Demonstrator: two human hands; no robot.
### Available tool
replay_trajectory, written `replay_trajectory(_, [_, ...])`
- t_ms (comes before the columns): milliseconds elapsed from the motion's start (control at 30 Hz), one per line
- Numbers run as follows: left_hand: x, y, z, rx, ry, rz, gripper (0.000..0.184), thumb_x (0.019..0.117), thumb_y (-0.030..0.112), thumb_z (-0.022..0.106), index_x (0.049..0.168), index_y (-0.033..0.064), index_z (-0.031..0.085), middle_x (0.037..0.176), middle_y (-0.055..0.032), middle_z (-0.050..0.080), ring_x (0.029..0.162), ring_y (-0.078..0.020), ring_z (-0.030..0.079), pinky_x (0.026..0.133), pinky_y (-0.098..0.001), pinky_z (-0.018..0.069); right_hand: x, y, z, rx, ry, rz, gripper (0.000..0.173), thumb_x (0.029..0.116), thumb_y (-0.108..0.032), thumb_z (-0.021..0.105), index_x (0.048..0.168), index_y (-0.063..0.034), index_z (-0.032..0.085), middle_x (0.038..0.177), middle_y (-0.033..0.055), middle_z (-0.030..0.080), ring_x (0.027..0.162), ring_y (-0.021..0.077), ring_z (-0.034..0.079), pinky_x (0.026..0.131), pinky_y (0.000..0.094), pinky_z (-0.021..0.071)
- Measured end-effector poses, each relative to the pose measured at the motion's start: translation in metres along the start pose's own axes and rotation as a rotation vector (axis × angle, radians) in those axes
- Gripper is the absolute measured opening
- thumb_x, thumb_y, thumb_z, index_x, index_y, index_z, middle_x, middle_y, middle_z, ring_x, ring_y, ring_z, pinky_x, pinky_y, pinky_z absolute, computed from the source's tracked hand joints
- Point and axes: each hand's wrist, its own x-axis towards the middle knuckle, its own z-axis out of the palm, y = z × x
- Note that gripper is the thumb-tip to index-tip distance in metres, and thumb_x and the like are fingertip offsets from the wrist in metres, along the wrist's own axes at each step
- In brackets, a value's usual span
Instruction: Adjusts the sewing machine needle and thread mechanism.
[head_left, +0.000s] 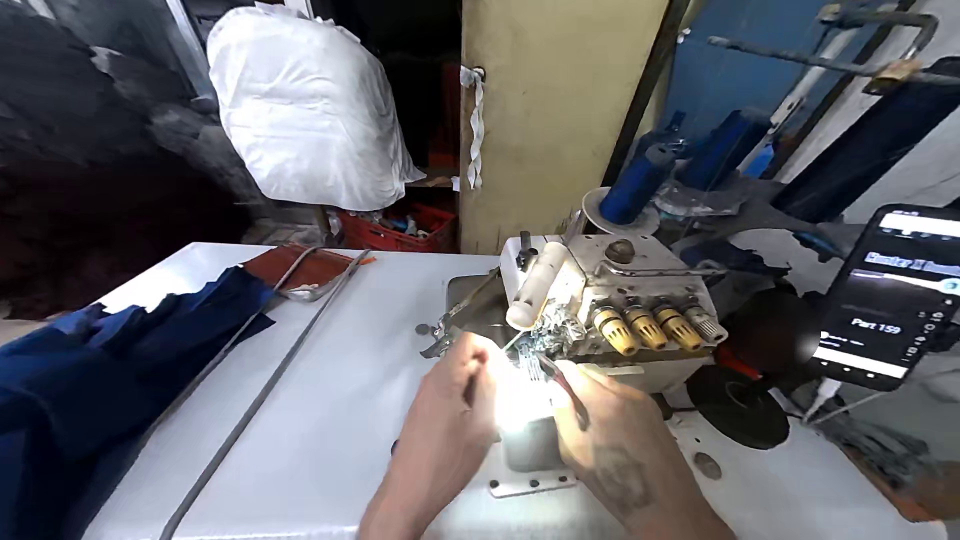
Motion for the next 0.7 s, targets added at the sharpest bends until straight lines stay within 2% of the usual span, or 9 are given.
replay_trajectory(67, [0.007,-0.002,-0.006,0.228,0.069,0.071,0.008,0.0935,0.018,0.056,0.094,0.0161,0.064,0.062,0.0095,0.052,0.050,-0.0006,0.048,0.045,-0.0198,0.0415,-0.020,0.011,-0.026,0.204,-0.104,0.078,0.029,0.0937,-0.023,0.060,0.108,-0.0044,0.078,0.083,0.0064,0.075,0.069,0.0156,0.071,0.062,0.0344,0.0590])
replay_trajectory(100, [0.012,-0.003,-0.007,0.317,0.054,0.083,0.008,0.0937,0.017,0.061,0.095,0.0135,0.068,0.066,0.0048,0.056,0.054,-0.0069,0.053,0.050,-0.0273,0.0464,-0.034,0.019,-0.040,0.316,-0.207,0.127,0.031,0.0954,-0.021,0.064,0.116,-0.0011,0.075,0.092,0.0105,0.077,0.078,0.0177,0.073,0.071,0.0364,0.0611])
replay_trajectory(167, [0.024,-0.002,0.001,0.410,0.004,0.123,0.014,0.0958,0.016,0.068,0.104,0.0066,0.075,0.085,-0.0074,0.070,0.074,-0.0216,0.067,0.069,-0.0439,0.0576,-0.057,0.042,-0.052,0.425,-0.403,0.181,0.034,0.0964,-0.017,0.067,0.123,0.0044,0.071,0.102,0.0186,0.076,0.089,0.0269,0.074,0.083,0.0440,0.0599])
replay_trajectory(233, [0.036,-0.003,0.012,0.452,-0.050,0.137,0.023,0.0978,0.020,0.068,0.112,0.0046,0.076,0.096,-0.0119,0.073,0.090,-0.0282,0.070,0.082,-0.0489,0.0568,-0.078,0.069,-0.044,0.323,-0.507,0.171,0.037,0.0982,-0.019,0.065,0.125,0.0064,0.069,0.105,0.0251,0.073,0.098,0.0403,0.071,0.090,0.0548,0.0558])
replay_trajectory(400, [0.050,-0.012,0.030,0.505,-0.051,0.088,0.021,0.1000,0.024,0.066,0.100,0.0057,0.076,0.096,-0.0117,0.071,0.094,-0.0306,0.070,0.082,-0.0517,0.0559,-0.111,0.112,-0.013,0.056,-0.374,0.092,0.042,0.0988,-0.035,0.063,0.131,-0.0091,0.072,0.109,0.0244,0.066,0.102,0.0488,0.061,0.087,0.0665,0.0456])
replay_trajectory(500, [0.027,-0.018,0.014,0.545,-0.051,0.236,0.019,0.0972,0.023,0.061,0.095,0.0099,0.075,0.093,-0.0069,0.068,0.093,-0.0247,0.068,0.080,-0.0455,0.0577,-0.113,0.114,-0.014,0.107,-0.323,0.118,0.042,0.0959,-0.034,0.068,0.129,-0.0093,0.072,0.122,0.0268,0.065,0.112,0.0537,0.057,0.091,0.0693,0.0432])
replay_trajectory(600, [0.003,-0.014,0.009,0.489,0.072,0.499,0.022,0.0963,0.028,0.059,0.092,0.0178,0.079,0.094,-0.0005,0.068,0.089,-0.0163,0.066,0.075,-0.0328,0.0571,-0.108,0.102,-0.020,0.321,-0.233,0.167,0.036,0.0940,-0.021,0.071,0.123,0.0002,0.073,0.117,0.0271,0.066,0.108,0.0427,0.062,0.095,0.0552,0.0502])
replay_trajectory(667, [0.002,-0.009,0.014,0.356,0.050,0.584,0.023,0.0993,0.024,0.058,0.095,0.0169,0.080,0.115,0.0014,0.071,0.106,-0.0115,0.065,0.088,-0.0286,0.0549,-0.102,0.084,-0.024,0.555,-0.205,0.194,0.032,0.0955,-0.013,0.068,0.121,0.0069,0.070,0.109,0.0239,0.068,0.092,0.0241,0.068,0.082,0.0337,0.0582])
replay_trajectory(700, [0.004,-0.007,0.017,0.272,0.013,0.597,0.024,0.1010,0.023,0.058,0.096,0.0144,0.079,0.123,0.0016,0.071,0.113,-0.0086,0.064,0.095,-0.0268,0.0535,-0.097,0.075,-0.024,0.689,-0.209,0.202,0.030,0.0961,-0.009,0.066,0.120,0.0091,0.069,0.105,0.0221,0.069,0.087,0.0182,0.068,0.076,0.0292,0.0584])
